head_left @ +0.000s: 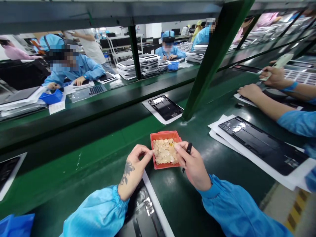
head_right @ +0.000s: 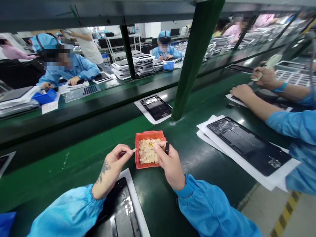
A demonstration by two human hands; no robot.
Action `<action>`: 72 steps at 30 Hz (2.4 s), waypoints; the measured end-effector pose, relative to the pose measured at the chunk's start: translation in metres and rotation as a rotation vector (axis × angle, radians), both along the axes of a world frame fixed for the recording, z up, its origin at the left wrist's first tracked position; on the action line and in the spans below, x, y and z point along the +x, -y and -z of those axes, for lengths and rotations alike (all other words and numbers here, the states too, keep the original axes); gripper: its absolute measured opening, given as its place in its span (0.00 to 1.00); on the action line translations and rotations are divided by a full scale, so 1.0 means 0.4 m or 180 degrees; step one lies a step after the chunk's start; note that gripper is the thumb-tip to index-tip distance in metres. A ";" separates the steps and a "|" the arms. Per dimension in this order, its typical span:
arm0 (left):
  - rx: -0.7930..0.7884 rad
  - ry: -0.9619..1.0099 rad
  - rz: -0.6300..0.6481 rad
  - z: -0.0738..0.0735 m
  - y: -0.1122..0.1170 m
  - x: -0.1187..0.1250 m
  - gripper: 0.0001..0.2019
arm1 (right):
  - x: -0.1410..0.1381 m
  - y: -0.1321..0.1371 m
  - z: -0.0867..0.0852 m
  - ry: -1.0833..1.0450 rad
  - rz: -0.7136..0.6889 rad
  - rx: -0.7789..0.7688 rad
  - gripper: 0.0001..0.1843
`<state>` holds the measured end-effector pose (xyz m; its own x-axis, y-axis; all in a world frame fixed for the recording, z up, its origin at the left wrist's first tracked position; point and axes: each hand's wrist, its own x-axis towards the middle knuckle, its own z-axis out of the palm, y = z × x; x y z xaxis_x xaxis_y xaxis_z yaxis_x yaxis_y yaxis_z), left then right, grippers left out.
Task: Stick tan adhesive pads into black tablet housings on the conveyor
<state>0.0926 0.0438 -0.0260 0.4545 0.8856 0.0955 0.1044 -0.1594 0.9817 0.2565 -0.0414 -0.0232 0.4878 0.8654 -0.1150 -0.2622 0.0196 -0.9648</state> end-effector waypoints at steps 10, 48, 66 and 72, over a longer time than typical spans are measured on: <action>0.0585 -0.0546 0.0360 0.013 -0.013 0.030 0.11 | -0.002 0.002 -0.003 0.0188 -0.0146 0.0021 0.16; -0.0297 -0.0109 0.0830 -0.042 0.022 -0.028 0.09 | -0.018 0.009 -0.007 0.1827 -0.1079 0.0173 0.12; -0.0541 -0.0195 0.0974 -0.043 0.027 -0.040 0.09 | -0.015 0.010 0.002 0.2157 -0.1201 0.0364 0.13; -0.1412 0.0247 0.1027 -0.026 0.025 -0.037 0.08 | -0.015 0.013 0.010 0.2512 -0.1120 0.0554 0.09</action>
<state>0.0776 0.0338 -0.0155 0.7160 0.6654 -0.2110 0.0433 0.2594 0.9648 0.2507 -0.0464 -0.0271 0.0711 0.9542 0.2904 0.4612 0.2267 -0.8579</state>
